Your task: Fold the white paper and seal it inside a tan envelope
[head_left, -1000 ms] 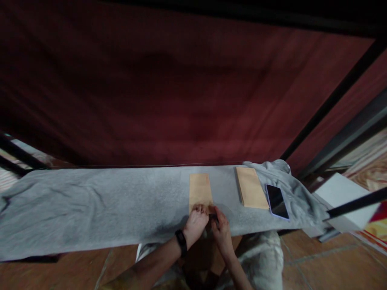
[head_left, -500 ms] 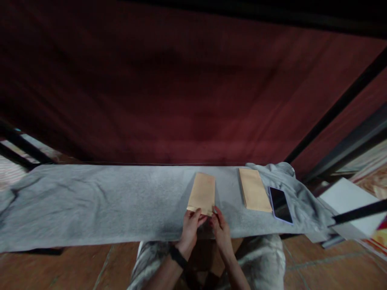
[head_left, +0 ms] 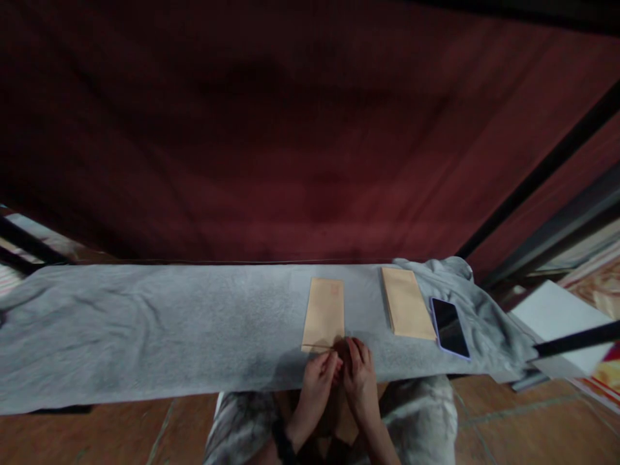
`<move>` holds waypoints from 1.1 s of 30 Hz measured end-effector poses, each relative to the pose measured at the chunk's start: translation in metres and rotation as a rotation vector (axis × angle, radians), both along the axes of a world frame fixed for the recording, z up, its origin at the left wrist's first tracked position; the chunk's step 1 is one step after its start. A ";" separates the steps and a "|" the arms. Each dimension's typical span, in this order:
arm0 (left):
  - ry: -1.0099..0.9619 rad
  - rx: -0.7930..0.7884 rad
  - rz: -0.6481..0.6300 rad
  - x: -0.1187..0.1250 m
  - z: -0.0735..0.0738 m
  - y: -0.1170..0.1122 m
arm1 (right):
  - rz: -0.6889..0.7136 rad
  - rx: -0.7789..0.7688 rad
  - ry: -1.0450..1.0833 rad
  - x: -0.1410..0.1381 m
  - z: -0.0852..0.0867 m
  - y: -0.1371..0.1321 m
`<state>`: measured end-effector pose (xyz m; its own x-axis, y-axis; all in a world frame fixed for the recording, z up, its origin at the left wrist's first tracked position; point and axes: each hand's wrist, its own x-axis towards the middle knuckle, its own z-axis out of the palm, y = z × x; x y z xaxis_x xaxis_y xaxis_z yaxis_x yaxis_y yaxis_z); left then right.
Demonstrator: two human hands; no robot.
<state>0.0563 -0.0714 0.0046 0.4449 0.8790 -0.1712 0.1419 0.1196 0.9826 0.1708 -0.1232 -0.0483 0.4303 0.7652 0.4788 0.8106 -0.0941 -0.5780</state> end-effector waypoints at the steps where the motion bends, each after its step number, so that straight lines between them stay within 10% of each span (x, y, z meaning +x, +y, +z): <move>1: 0.079 0.183 -0.038 -0.002 0.000 0.003 | 0.029 -0.011 -0.049 -0.002 0.000 -0.002; 5: 0.433 0.773 -0.208 -0.012 -0.006 0.030 | 0.186 -0.068 -0.291 -0.020 -0.007 -0.007; 10: 0.682 1.057 -0.434 -0.011 -0.023 0.070 | 0.203 -0.194 -0.380 -0.039 -0.009 -0.005; 21: 0.813 1.081 -0.454 0.062 -0.032 0.145 | 0.077 -0.292 -0.261 -0.048 0.017 -0.003; 33: 0.888 1.029 -0.505 0.082 -0.021 0.161 | 0.091 -0.327 -0.263 -0.049 0.016 -0.003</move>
<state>0.1386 0.0894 -0.0161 0.8240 0.5645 0.0485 0.5504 -0.8179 0.1680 0.1219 -0.1257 -0.0322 0.2494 0.9242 0.2892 0.9399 -0.1591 -0.3021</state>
